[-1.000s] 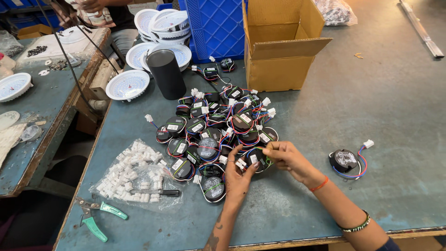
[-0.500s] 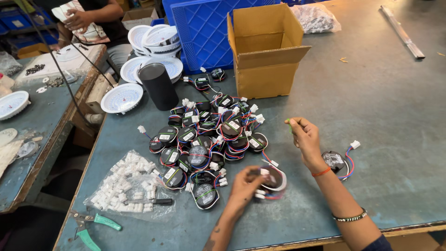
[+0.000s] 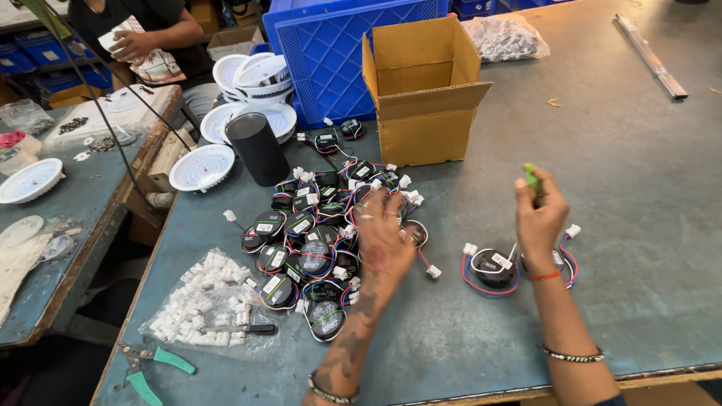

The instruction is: The person repeatedly picks up small circular electronic modules with attached wires from a pile on the table, connects a white plastic connector to the wire ends, and places the assembled units into a cardboard box. The person also uses a green-handled tool to manipulate the wires or connectors during the process.

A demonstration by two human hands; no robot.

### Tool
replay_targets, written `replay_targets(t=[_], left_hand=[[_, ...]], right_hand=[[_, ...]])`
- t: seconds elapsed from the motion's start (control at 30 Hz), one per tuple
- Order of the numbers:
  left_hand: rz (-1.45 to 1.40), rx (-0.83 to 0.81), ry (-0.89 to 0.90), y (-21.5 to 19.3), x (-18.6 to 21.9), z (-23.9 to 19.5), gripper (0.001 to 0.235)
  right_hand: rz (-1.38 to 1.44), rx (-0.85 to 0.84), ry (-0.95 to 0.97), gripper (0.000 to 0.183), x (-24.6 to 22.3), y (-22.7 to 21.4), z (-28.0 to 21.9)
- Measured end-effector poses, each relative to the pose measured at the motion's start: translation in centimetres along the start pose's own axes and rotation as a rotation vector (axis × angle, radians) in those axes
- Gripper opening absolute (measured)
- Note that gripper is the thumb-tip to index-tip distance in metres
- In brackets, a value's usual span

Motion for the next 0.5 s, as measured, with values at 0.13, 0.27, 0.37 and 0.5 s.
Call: replay_targets(t=[0.13,0.27,0.37,0.5], left_hand=[[0.194,-0.076,-0.101,-1.4,-4.6,2.0,0.076],[0.124,-0.018,-0.006,-2.4,-3.9,0.5,0.074],[-0.460,-0.115,-0.208,-2.2,-3.4,-1.1,0.067],[-1.426,-0.425,-0.684,1.5,-2.9,-3.9,0.052]], right_hand=[[0.141,-0.004,0.057,0.022,0.0,0.4,0.0],[0.086,-0.224,0.040,0.030,-2.7,5.0,-2.9],[0.117,-0.340,-0.106,0.030,-5.8,7.0,-4.9],[0.125,-0.438,-0.234,0.028,-8.5,8.4,-6.8]])
Point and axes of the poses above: each hand's wrist, its own z-axis towards the middle knuckle, its own y-axis out of the palm, x = y × z, the point moved 7 cm from there along z, towards the middle knuckle, and after that the axes turned 11 degrees about -y, right-handed, at the moved point
